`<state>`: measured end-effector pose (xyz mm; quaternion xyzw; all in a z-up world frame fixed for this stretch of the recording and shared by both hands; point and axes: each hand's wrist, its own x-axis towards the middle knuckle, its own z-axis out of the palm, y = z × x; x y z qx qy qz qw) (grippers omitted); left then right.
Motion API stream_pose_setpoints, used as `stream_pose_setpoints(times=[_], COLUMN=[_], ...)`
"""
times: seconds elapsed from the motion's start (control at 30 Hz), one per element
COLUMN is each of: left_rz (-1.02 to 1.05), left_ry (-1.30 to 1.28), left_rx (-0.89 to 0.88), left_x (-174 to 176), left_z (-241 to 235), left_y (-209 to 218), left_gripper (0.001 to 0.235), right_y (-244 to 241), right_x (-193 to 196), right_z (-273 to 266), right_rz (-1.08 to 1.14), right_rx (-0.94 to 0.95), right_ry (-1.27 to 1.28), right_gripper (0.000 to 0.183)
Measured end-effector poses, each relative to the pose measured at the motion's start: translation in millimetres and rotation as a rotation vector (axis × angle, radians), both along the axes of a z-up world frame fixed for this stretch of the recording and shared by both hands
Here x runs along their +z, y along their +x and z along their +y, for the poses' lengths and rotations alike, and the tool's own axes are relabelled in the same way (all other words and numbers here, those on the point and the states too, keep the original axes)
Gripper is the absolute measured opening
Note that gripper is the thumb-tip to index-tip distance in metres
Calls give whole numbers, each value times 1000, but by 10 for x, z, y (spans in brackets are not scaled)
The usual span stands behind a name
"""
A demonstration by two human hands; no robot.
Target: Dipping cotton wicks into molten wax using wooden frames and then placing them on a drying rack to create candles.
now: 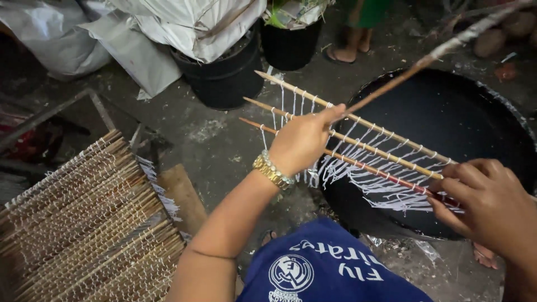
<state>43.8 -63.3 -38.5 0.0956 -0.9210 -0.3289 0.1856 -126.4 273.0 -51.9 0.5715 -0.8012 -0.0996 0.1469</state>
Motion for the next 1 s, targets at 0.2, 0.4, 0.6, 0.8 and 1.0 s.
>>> stream_pose_setpoints(times=[0.2, 0.4, 0.6, 0.8, 1.0], left_rz=[30, 52, 33, 13, 62], left_ry=[-60, -68, -47, -31, 44], left_rx=[-45, -75, -107, -128, 22], left_x=[20, 110, 178, 281, 238], left_z=[102, 199, 220, 216, -54], left_y=[-52, -98, -124, -140, -123], left_gripper=[49, 50, 58, 52, 59], right_y=[20, -15, -1, -26, -103], right_x=[54, 117, 157, 147, 80], right_z=[46, 81, 49, 77, 160], right_rz=[11, 38, 23, 0, 47], right_rx=[31, 13, 47, 51, 36], right_ry=[-46, -63, -108, -130, -98], right_gripper=[25, 27, 27, 24, 23])
